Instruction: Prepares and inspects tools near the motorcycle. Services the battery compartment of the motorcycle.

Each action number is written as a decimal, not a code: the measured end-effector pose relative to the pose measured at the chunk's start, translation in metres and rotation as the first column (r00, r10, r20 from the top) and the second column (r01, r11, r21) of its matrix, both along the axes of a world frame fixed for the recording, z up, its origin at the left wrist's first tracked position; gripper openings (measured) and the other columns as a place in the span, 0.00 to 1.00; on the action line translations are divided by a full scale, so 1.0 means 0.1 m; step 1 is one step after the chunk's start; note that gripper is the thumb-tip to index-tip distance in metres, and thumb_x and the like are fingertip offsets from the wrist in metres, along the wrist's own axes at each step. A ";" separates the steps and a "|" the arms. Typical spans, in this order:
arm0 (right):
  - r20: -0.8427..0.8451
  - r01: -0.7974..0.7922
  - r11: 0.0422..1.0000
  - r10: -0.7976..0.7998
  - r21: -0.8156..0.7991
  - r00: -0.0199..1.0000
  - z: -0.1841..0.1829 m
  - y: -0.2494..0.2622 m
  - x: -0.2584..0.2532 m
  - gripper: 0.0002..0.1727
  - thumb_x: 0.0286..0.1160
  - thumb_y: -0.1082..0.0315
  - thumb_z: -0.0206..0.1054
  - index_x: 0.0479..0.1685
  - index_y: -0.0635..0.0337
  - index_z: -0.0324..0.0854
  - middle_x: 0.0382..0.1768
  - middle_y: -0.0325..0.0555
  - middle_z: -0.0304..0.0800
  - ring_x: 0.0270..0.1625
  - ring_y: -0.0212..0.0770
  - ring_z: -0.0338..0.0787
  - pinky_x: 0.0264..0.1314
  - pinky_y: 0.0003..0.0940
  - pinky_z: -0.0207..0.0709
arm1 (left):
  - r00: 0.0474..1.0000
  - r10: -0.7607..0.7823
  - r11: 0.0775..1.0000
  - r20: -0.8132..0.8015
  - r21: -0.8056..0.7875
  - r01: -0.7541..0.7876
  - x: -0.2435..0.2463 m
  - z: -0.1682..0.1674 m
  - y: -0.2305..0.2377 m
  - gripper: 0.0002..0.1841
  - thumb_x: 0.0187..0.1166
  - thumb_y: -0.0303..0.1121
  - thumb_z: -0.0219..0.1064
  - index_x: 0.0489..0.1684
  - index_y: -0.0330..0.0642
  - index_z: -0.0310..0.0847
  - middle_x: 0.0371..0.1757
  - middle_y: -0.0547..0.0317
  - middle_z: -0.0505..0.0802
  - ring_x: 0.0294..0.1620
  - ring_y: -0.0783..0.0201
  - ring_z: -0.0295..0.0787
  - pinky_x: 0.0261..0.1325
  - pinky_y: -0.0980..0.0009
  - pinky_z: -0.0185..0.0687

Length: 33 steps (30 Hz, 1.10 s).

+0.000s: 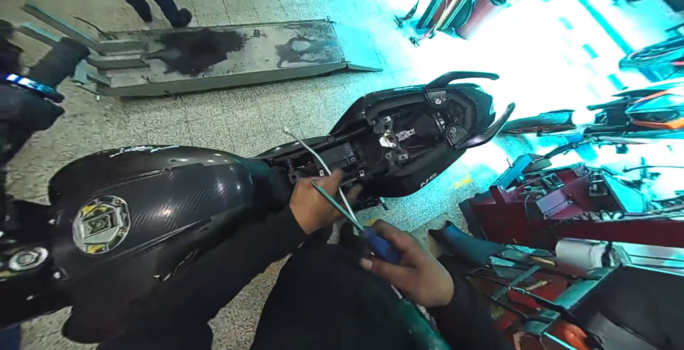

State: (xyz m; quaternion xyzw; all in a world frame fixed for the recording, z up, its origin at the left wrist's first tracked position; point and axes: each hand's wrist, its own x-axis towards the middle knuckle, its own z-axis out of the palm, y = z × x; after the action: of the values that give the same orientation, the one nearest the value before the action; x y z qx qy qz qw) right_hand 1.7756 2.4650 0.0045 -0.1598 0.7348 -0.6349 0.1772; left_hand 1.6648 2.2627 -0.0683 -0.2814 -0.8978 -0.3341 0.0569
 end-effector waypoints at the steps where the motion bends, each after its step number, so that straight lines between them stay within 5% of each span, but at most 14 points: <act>1: -0.015 -0.004 1.000 0.004 0.002 1.000 0.00 -0.04 -0.06 0.13 0.81 0.65 0.69 0.58 0.62 0.79 0.40 0.39 0.86 0.36 0.27 0.84 0.37 0.25 0.83 | 0.998 0.061 0.997 -0.001 -0.047 -0.061 -0.10 0.05 0.00 0.28 0.85 0.59 0.59 0.44 0.38 0.87 0.26 0.48 0.92 0.27 0.47 0.93 0.31 0.42 0.86; 4: -0.114 0.101 0.995 -0.097 0.026 0.989 -0.04 -0.08 -0.18 0.19 0.85 0.60 0.66 0.65 0.65 0.78 0.47 0.43 0.90 0.40 0.31 0.89 0.42 0.31 0.88 | 0.972 0.230 0.965 0.052 -0.142 -0.221 -0.44 0.15 -0.13 0.31 0.89 0.59 0.49 0.51 0.38 0.85 0.32 0.42 0.93 0.34 0.38 0.94 0.36 0.34 0.85; 9: -0.146 0.358 0.909 -0.332 0.214 0.932 -0.09 0.33 -0.34 0.25 0.80 0.61 0.59 0.73 0.61 0.69 0.36 0.36 0.88 0.25 0.29 0.79 0.23 0.28 0.75 | 0.972 0.233 0.972 -0.011 0.033 -0.233 -0.82 0.32 -0.76 0.24 0.93 0.49 0.47 0.60 0.37 0.80 0.37 0.43 0.91 0.33 0.45 0.90 0.38 0.40 0.85; 12: -0.176 0.371 0.821 -0.327 0.435 0.929 -0.10 0.55 -0.46 0.26 0.79 0.60 0.62 0.76 0.58 0.69 0.40 0.37 0.91 0.33 0.31 0.89 0.35 0.36 0.87 | 0.990 0.142 0.980 -0.016 0.142 -0.139 -0.74 0.34 -1.08 0.24 0.94 0.47 0.42 0.64 0.39 0.79 0.27 0.53 0.83 0.23 0.58 0.79 0.28 0.55 0.80; 15: -0.145 0.406 0.830 -0.380 0.383 0.914 -0.29 0.66 -0.52 0.25 0.81 0.57 0.66 0.74 0.56 0.73 0.47 0.39 0.94 0.43 0.32 0.93 0.47 0.35 0.89 | 0.985 0.101 0.943 0.143 0.301 -0.140 -0.49 0.19 -1.16 0.30 0.94 0.53 0.38 0.72 0.45 0.80 0.29 0.65 0.81 0.23 0.72 0.72 0.27 0.72 0.73; 17: -0.090 0.438 0.870 -0.429 0.225 0.899 -0.48 0.71 -0.52 0.25 0.79 0.61 0.70 0.73 0.60 0.76 0.53 0.45 0.94 0.51 0.38 0.95 0.55 0.38 0.91 | 0.967 0.123 0.888 0.223 0.410 -0.207 -0.27 0.06 -1.11 0.29 0.94 0.51 0.40 0.71 0.43 0.83 0.39 0.66 0.89 0.29 0.77 0.77 0.34 0.77 0.77; 20: -0.006 0.395 0.916 -0.395 0.064 0.919 -0.64 0.75 -0.50 0.27 0.75 0.69 0.71 0.74 0.66 0.74 0.58 0.51 0.92 0.57 0.43 0.93 0.57 0.38 0.90 | 0.960 0.095 0.698 0.264 0.670 -0.253 0.10 -0.08 -0.96 0.26 0.95 0.44 0.42 0.60 0.38 0.87 0.40 0.68 0.94 0.25 0.80 0.79 0.28 0.82 0.76; 23: 0.025 0.342 0.934 -0.346 0.101 0.938 -0.60 0.79 -0.50 0.29 0.74 0.69 0.70 0.76 0.66 0.70 0.61 0.50 0.92 0.58 0.41 0.93 0.58 0.36 0.89 | 0.945 0.054 0.437 0.321 0.844 -0.312 0.48 -0.13 -0.84 0.25 0.92 0.43 0.46 0.52 0.38 0.91 0.37 0.62 0.97 0.20 0.78 0.79 0.22 0.81 0.74; 25: -0.077 0.382 0.901 -0.374 0.206 0.924 -0.51 0.80 -0.58 0.25 0.76 0.63 0.72 0.70 0.61 0.77 0.57 0.44 0.93 0.53 0.34 0.93 0.53 0.32 0.89 | 0.935 0.057 0.312 0.349 0.884 -0.349 0.65 -0.16 -0.83 0.24 0.91 0.45 0.49 0.52 0.39 0.92 0.36 0.59 0.97 0.19 0.76 0.80 0.20 0.80 0.74; 29: -0.270 0.418 0.833 -0.335 0.362 0.903 -0.26 0.76 -0.82 0.20 0.75 0.58 0.76 0.64 0.50 0.87 0.53 0.39 0.95 0.48 0.30 0.94 0.52 0.34 0.92 | 0.922 0.072 0.274 0.380 0.882 -0.384 0.88 -0.26 -0.87 0.25 0.91 0.48 0.52 0.58 0.39 0.91 0.40 0.57 0.97 0.18 0.76 0.78 0.20 0.80 0.73; 33: -0.355 0.272 0.858 -0.114 0.435 0.928 0.02 0.59 -1.09 0.19 0.74 0.60 0.76 0.63 0.51 0.87 0.52 0.38 0.95 0.44 0.29 0.95 0.46 0.34 0.93 | 0.914 0.075 0.239 0.398 0.883 -0.404 1.07 -0.28 -0.79 0.24 0.90 0.48 0.53 0.54 0.40 0.93 0.38 0.55 0.97 0.17 0.76 0.78 0.20 0.81 0.73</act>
State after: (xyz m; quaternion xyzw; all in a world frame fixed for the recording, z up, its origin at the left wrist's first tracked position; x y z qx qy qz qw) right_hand 1.6669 2.5242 0.0069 -0.1353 0.8994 -0.4150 0.0255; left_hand 1.7722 2.1837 -0.0961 0.0008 -0.5474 -0.8250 0.1403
